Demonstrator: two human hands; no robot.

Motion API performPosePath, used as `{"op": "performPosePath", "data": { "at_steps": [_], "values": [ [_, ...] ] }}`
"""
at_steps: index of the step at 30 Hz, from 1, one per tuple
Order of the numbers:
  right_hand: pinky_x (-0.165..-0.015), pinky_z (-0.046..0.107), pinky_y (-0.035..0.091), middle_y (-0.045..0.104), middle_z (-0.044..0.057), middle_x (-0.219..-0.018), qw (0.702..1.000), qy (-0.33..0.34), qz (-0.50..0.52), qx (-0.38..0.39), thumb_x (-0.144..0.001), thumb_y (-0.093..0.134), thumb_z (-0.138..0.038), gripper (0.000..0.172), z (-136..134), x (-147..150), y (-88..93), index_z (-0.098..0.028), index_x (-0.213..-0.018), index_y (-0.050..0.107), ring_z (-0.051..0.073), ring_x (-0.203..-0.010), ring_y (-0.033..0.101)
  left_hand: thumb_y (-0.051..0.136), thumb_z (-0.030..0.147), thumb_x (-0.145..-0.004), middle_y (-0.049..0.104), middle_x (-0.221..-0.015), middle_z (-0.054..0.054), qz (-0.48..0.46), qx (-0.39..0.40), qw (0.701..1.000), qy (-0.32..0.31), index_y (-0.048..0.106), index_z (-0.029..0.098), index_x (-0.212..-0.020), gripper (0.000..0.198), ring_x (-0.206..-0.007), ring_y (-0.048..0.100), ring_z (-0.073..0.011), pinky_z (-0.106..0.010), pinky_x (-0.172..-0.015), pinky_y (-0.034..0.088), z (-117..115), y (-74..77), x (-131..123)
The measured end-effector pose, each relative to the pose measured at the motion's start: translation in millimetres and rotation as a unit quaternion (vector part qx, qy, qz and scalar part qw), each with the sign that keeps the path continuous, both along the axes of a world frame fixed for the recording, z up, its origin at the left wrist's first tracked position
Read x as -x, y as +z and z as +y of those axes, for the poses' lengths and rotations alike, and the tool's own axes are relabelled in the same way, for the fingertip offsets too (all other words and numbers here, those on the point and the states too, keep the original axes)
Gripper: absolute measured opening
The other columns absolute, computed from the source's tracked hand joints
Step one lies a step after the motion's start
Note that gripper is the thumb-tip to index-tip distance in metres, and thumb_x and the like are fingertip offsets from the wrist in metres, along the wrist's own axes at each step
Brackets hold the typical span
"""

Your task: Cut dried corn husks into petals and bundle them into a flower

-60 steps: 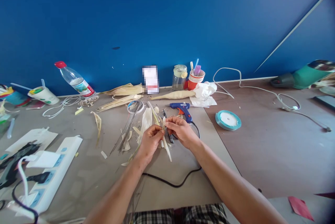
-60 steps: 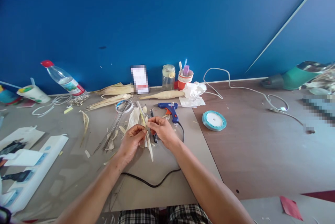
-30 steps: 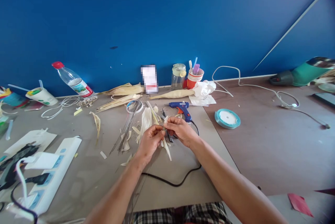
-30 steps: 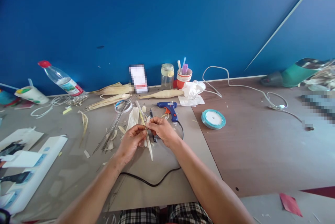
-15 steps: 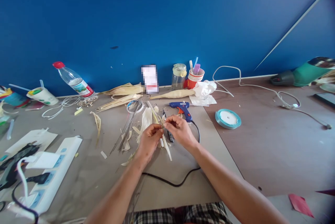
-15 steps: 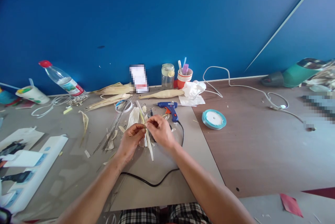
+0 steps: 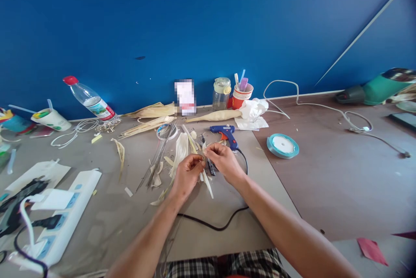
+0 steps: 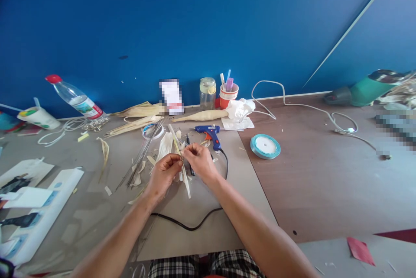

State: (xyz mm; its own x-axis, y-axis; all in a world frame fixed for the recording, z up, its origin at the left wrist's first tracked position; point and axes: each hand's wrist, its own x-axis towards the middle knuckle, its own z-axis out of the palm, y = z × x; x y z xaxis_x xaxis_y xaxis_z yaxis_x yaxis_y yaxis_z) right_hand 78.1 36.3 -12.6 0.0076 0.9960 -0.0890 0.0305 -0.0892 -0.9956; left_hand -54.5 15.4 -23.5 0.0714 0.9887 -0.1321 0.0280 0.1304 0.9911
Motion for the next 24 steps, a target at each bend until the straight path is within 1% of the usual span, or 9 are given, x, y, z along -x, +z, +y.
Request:
{"op": "performPosePath", "data": {
  "at_steps": [3, 7, 10, 12, 16, 21, 24],
  "values": [
    [-0.047, 0.023, 0.026, 0.043, -0.005, -0.053, 0.998, -0.008, 0.052, 0.017, -0.067, 0.062, -0.035, 0.019, 0.8, 0.4, 0.4, -0.018, -0.061, 0.055, 0.007, -0.049, 0.033, 0.066, 0.032, -0.068, 0.049, -0.054, 0.005, -0.005, 0.008, 1.000, 0.003, 0.061, 0.015, -0.075, 0.019, -0.047, 0.037, -0.0060, -0.020, -0.045, 0.026, -0.8, 3.6, -1.7],
    [-0.047, 0.023, 0.026, 0.042, -0.005, -0.053, 0.995, -0.015, 0.093, 0.019, -0.064, 0.066, -0.038, 0.024, 0.1, 1.2, 1.3, -0.018, -0.060, 0.054, 0.007, -0.049, 0.033, 0.068, 0.034, -0.066, 0.051, -0.054, 0.004, -0.014, 0.014, 1.000, 0.004, 0.062, 0.016, -0.075, 0.021, -0.046, 0.038, -0.0062, -0.020, -0.044, 0.027, -2.0, 6.5, -2.9],
    [-0.048, 0.023, 0.027, 0.041, -0.005, -0.053, 0.995, -0.018, 0.093, 0.009, -0.065, 0.066, -0.040, 0.026, -0.2, 1.6, -0.2, -0.018, -0.059, 0.053, 0.008, -0.049, 0.033, 0.069, 0.036, -0.065, 0.052, -0.054, 0.004, -0.022, 0.016, 1.000, 0.003, 0.062, 0.015, -0.075, 0.024, -0.045, 0.039, -0.0060, -0.020, -0.044, 0.027, -2.3, 6.2, -3.0],
    [-0.048, 0.023, 0.027, 0.041, -0.005, -0.053, 0.996, -0.017, 0.086, 0.005, -0.067, 0.065, -0.039, 0.025, 0.1, 1.8, -2.5, -0.018, -0.060, 0.053, 0.008, -0.050, 0.033, 0.069, 0.036, -0.065, 0.052, -0.054, 0.004, -0.025, 0.018, 1.000, 0.003, 0.061, 0.015, -0.074, 0.025, -0.045, 0.038, -0.0057, -0.020, -0.044, 0.027, -2.4, 5.7, -3.3],
    [-0.050, 0.022, 0.027, 0.041, -0.005, -0.055, 0.996, -0.016, 0.086, 0.000, -0.069, 0.063, -0.037, 0.022, 1.1, 2.4, -7.3, -0.018, -0.063, 0.053, 0.008, -0.051, 0.034, 0.067, 0.033, -0.067, 0.051, -0.053, 0.004, -0.019, 0.021, 1.000, 0.002, 0.060, 0.015, -0.074, 0.021, -0.044, 0.037, -0.0054, -0.019, -0.043, 0.026, -2.6, 5.1, -4.4],
    [-0.048, 0.022, 0.027, 0.040, -0.005, -0.053, 0.996, -0.014, 0.091, 0.003, -0.066, 0.066, -0.043, 0.029, -0.3, 3.6, -6.3, -0.018, -0.061, 0.051, 0.008, -0.050, 0.033, 0.065, 0.031, -0.069, 0.050, -0.054, 0.004, -0.011, 0.017, 1.000, 0.006, 0.059, 0.016, -0.072, 0.017, -0.045, 0.038, -0.0060, -0.020, -0.044, 0.026, -2.4, 2.3, -4.1],
    [-0.048, 0.023, 0.027, 0.039, -0.005, -0.052, 0.996, -0.007, 0.088, 0.007, -0.069, 0.063, -0.046, 0.031, -1.5, 3.1, -4.6, -0.018, -0.061, 0.050, 0.008, -0.049, 0.034, 0.064, 0.031, -0.069, 0.048, -0.053, 0.005, -0.014, 0.017, 1.000, 0.010, 0.059, 0.017, -0.071, 0.016, -0.046, 0.038, -0.0061, -0.019, -0.044, 0.026, -2.0, 0.6, -3.1]
  ]
}}
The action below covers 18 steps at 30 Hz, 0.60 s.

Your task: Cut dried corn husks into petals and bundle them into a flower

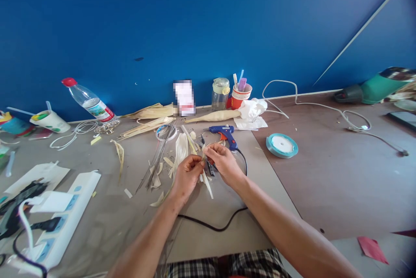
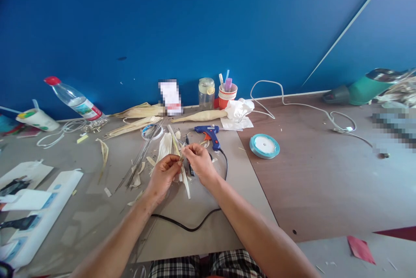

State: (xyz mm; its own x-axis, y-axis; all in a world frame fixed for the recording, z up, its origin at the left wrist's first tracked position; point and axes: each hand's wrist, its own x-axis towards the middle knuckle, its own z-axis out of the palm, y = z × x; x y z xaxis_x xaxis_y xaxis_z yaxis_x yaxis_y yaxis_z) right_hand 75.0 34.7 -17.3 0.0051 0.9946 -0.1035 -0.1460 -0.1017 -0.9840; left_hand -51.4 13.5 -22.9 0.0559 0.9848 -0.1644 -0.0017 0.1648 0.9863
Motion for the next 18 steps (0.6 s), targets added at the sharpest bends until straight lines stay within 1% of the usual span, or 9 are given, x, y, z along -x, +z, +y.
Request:
{"op": "performPosePath", "data": {
  "at_steps": [3, 8, 10, 13, 15, 18],
  "values": [
    [-0.049, 0.023, 0.028, 0.041, -0.004, -0.053, 1.000, -0.001, 0.015, 0.012, -0.072, 0.060, -0.045, 0.029, -0.2, -1.0, -0.9, -0.018, -0.063, 0.052, 0.009, -0.050, 0.037, 0.064, 0.032, -0.069, 0.046, -0.051, 0.007, -0.014, 0.008, 1.000, 0.006, 0.058, 0.018, -0.072, 0.016, -0.045, 0.037, -0.0061, -0.019, -0.044, 0.025, 0.3, -0.1, 0.6],
    [-0.051, 0.023, 0.031, 0.048, -0.003, -0.061, 0.998, 0.008, 0.057, 0.019, -0.070, 0.062, -0.039, 0.022, 0.3, -1.9, -2.1, -0.017, -0.071, 0.058, 0.009, -0.053, 0.040, 0.065, 0.035, -0.069, 0.043, -0.050, 0.008, -0.042, 0.027, 0.999, 0.011, 0.056, 0.018, -0.072, 0.019, -0.043, 0.033, -0.0052, -0.020, -0.043, 0.023, 0.8, 1.5, 0.5],
    [-0.051, 0.023, 0.031, 0.048, -0.003, -0.061, 0.999, -0.002, 0.052, 0.016, -0.070, 0.062, -0.038, 0.021, -0.1, -2.1, -0.2, -0.017, -0.072, 0.057, 0.009, -0.053, 0.040, 0.065, 0.035, -0.069, 0.043, -0.049, 0.008, -0.046, 0.028, 0.998, 0.014, 0.056, 0.017, -0.072, 0.020, -0.042, 0.032, -0.0047, -0.020, -0.043, 0.023, 1.1, 1.4, 0.6],
    [-0.051, 0.023, 0.029, 0.044, -0.004, -0.055, 1.000, -0.009, 0.019, 0.014, -0.071, 0.061, -0.037, 0.020, -1.5, -2.2, 4.4, -0.018, -0.067, 0.054, 0.009, -0.052, 0.038, 0.065, 0.036, -0.070, 0.043, -0.050, 0.007, -0.047, 0.021, 0.999, 0.014, 0.056, 0.017, -0.072, 0.021, -0.042, 0.032, -0.0042, -0.019, -0.043, 0.023, 1.2, 0.5, 1.0],
    [-0.051, 0.023, 0.028, 0.043, -0.005, -0.054, 1.000, 0.004, 0.009, 0.017, -0.071, 0.060, -0.036, 0.020, -2.5, -2.1, 7.6, -0.018, -0.067, 0.054, 0.009, -0.052, 0.037, 0.065, 0.037, -0.070, 0.043, -0.049, 0.007, -0.048, 0.021, 0.999, 0.009, 0.057, 0.017, -0.072, 0.021, -0.042, 0.032, -0.0042, -0.019, -0.043, 0.023, 1.2, 0.2, 1.3],
    [-0.051, 0.023, 0.028, 0.046, -0.004, -0.058, 0.999, 0.038, 0.020, 0.023, -0.069, 0.061, -0.035, 0.018, -3.7, -1.6, 10.6, -0.017, -0.072, 0.057, 0.009, -0.052, 0.037, 0.066, 0.037, -0.069, 0.044, -0.050, 0.007, -0.054, 0.022, 0.998, 0.000, 0.057, 0.017, -0.073, 0.022, -0.043, 0.033, -0.0043, -0.019, -0.043, 0.024, 0.7, 0.8, 1.5]
  ]
}}
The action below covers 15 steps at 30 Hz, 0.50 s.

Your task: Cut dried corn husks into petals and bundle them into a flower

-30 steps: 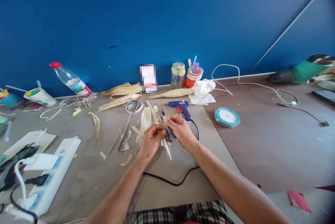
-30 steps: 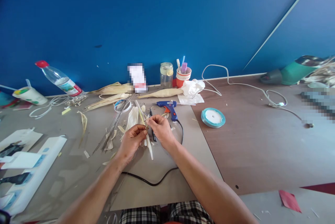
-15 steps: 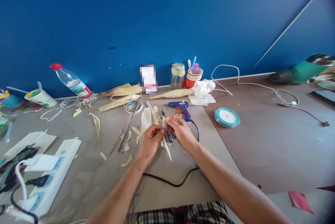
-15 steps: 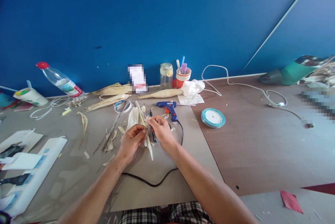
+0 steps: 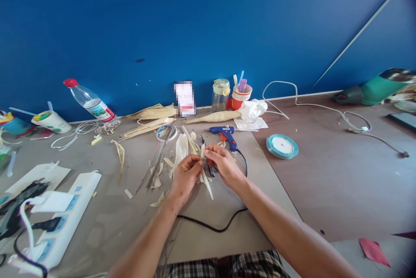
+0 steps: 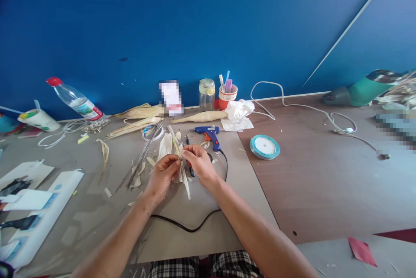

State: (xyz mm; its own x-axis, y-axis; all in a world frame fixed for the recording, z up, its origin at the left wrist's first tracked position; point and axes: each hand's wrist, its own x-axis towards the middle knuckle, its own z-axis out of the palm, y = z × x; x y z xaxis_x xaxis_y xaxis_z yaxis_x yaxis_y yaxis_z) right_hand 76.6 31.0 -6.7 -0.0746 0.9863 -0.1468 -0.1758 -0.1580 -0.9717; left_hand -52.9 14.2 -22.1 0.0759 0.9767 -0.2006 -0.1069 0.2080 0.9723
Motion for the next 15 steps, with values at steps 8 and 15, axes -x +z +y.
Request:
{"op": "performPosePath", "data": {
  "at_steps": [8, 15],
  "values": [
    [-0.047, 0.023, 0.022, 0.041, -0.006, -0.051, 1.000, 0.013, -0.009, 0.013, -0.068, 0.063, -0.037, 0.023, 0.4, 0.6, -5.9, -0.017, -0.061, 0.053, 0.007, -0.048, 0.032, 0.067, 0.036, -0.071, 0.045, -0.051, 0.006, -0.031, -0.004, 0.999, -0.028, 0.059, 0.015, -0.075, 0.023, -0.043, 0.033, -0.0035, -0.019, -0.043, 0.023, -1.1, 0.6, 0.9],
    [-0.050, 0.022, 0.026, 0.043, -0.005, -0.053, 1.000, 0.007, 0.024, 0.010, -0.069, 0.062, -0.034, 0.019, 0.7, -0.2, -5.6, -0.017, -0.063, 0.056, 0.007, -0.051, 0.036, 0.068, 0.035, -0.072, 0.048, -0.054, 0.005, -0.094, 0.017, 0.994, -0.045, 0.059, 0.014, -0.079, 0.023, -0.043, 0.034, -0.0026, -0.019, -0.045, 0.024, -0.8, 0.7, 3.3]
  ]
}}
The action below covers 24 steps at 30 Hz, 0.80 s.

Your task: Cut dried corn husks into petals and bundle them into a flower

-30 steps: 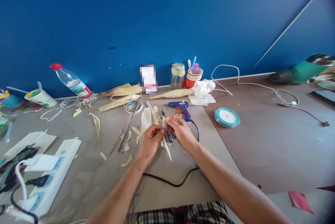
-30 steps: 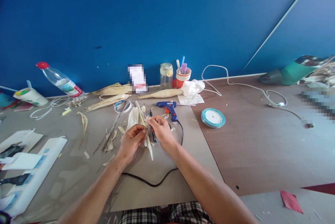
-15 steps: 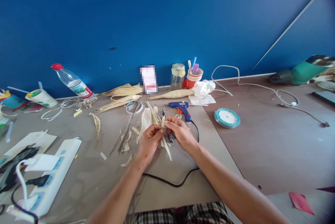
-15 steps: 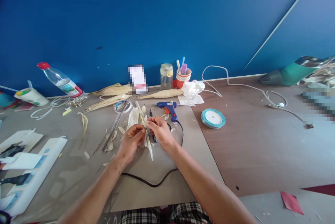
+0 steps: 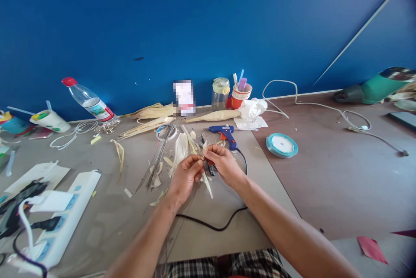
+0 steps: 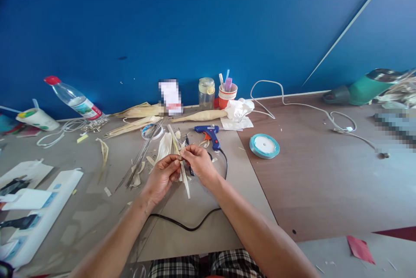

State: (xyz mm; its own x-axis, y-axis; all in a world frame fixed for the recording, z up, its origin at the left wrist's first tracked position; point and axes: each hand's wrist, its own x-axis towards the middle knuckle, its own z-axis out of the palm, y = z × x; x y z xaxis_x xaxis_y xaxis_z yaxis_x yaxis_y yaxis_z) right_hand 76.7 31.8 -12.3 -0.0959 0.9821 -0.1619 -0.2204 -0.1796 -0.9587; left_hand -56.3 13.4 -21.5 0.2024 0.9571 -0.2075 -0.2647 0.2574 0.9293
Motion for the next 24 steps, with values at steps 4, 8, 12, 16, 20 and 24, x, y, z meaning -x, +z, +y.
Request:
{"op": "performPosePath", "data": {
  "at_steps": [4, 8, 12, 16, 20, 24],
  "values": [
    [-0.049, 0.023, 0.025, 0.043, -0.005, -0.052, 1.000, -0.001, -0.018, 0.004, -0.068, 0.063, -0.034, 0.020, 0.1, -1.0, 1.5, -0.017, -0.062, 0.056, 0.008, -0.051, 0.035, 0.068, 0.034, -0.072, 0.048, -0.054, 0.005, -0.004, 0.006, 1.000, 0.001, 0.059, 0.014, -0.079, 0.023, -0.043, 0.034, -0.0026, -0.019, -0.046, 0.024, -0.2, 1.2, 0.1],
    [-0.049, 0.023, 0.024, 0.042, -0.005, -0.050, 1.000, -0.001, -0.025, -0.003, -0.069, 0.062, -0.035, 0.021, 1.4, -1.8, 1.2, -0.017, -0.060, 0.054, 0.008, -0.050, 0.034, 0.069, 0.033, -0.071, 0.048, -0.054, 0.005, -0.003, 0.006, 1.000, 0.002, 0.059, 0.014, -0.082, 0.024, -0.043, 0.034, -0.0026, -0.019, -0.046, 0.024, -0.9, 0.7, -0.1],
    [-0.050, 0.023, 0.024, 0.042, -0.005, -0.051, 1.000, 0.001, -0.024, -0.010, -0.070, 0.061, -0.035, 0.022, 2.2, -2.0, 0.2, -0.017, -0.061, 0.053, 0.007, -0.050, 0.034, 0.068, 0.033, -0.072, 0.048, -0.055, 0.006, 0.003, -0.001, 1.000, 0.001, 0.059, 0.014, -0.083, 0.024, -0.043, 0.034, -0.0025, -0.019, -0.046, 0.024, -1.6, -0.5, 0.4],
    [-0.049, 0.023, 0.023, 0.040, -0.006, -0.050, 0.999, 0.004, -0.042, -0.017, -0.071, 0.061, -0.037, 0.025, 2.3, -1.8, -1.7, -0.017, -0.060, 0.052, 0.007, -0.049, 0.032, 0.068, 0.034, -0.072, 0.047, -0.054, 0.006, 0.004, -0.008, 1.000, 0.007, 0.059, 0.015, -0.083, 0.023, -0.043, 0.034, -0.0025, -0.019, -0.046, 0.024, -2.2, -1.9, 1.0],
    [-0.049, 0.023, 0.023, 0.041, -0.006, -0.051, 0.999, 0.008, -0.035, -0.016, -0.070, 0.063, -0.037, 0.025, 2.6, -1.2, -2.4, -0.017, -0.060, 0.052, 0.007, -0.049, 0.033, 0.068, 0.034, -0.073, 0.048, -0.054, 0.006, -0.002, -0.012, 1.000, 0.012, 0.058, 0.015, -0.083, 0.023, -0.043, 0.034, -0.0024, -0.019, -0.046, 0.024, -1.7, -3.6, 0.9],
    [-0.049, 0.023, 0.024, 0.043, -0.005, -0.050, 1.000, 0.007, -0.014, -0.007, -0.068, 0.064, -0.037, 0.025, 3.2, -1.7, -1.3, -0.017, -0.059, 0.052, 0.007, -0.049, 0.034, 0.068, 0.034, -0.073, 0.048, -0.055, 0.006, -0.007, -0.014, 1.000, 0.008, 0.059, 0.015, -0.084, 0.023, -0.044, 0.034, -0.0024, -0.019, -0.046, 0.025, -0.4, -4.2, 0.6]
  ]
}}
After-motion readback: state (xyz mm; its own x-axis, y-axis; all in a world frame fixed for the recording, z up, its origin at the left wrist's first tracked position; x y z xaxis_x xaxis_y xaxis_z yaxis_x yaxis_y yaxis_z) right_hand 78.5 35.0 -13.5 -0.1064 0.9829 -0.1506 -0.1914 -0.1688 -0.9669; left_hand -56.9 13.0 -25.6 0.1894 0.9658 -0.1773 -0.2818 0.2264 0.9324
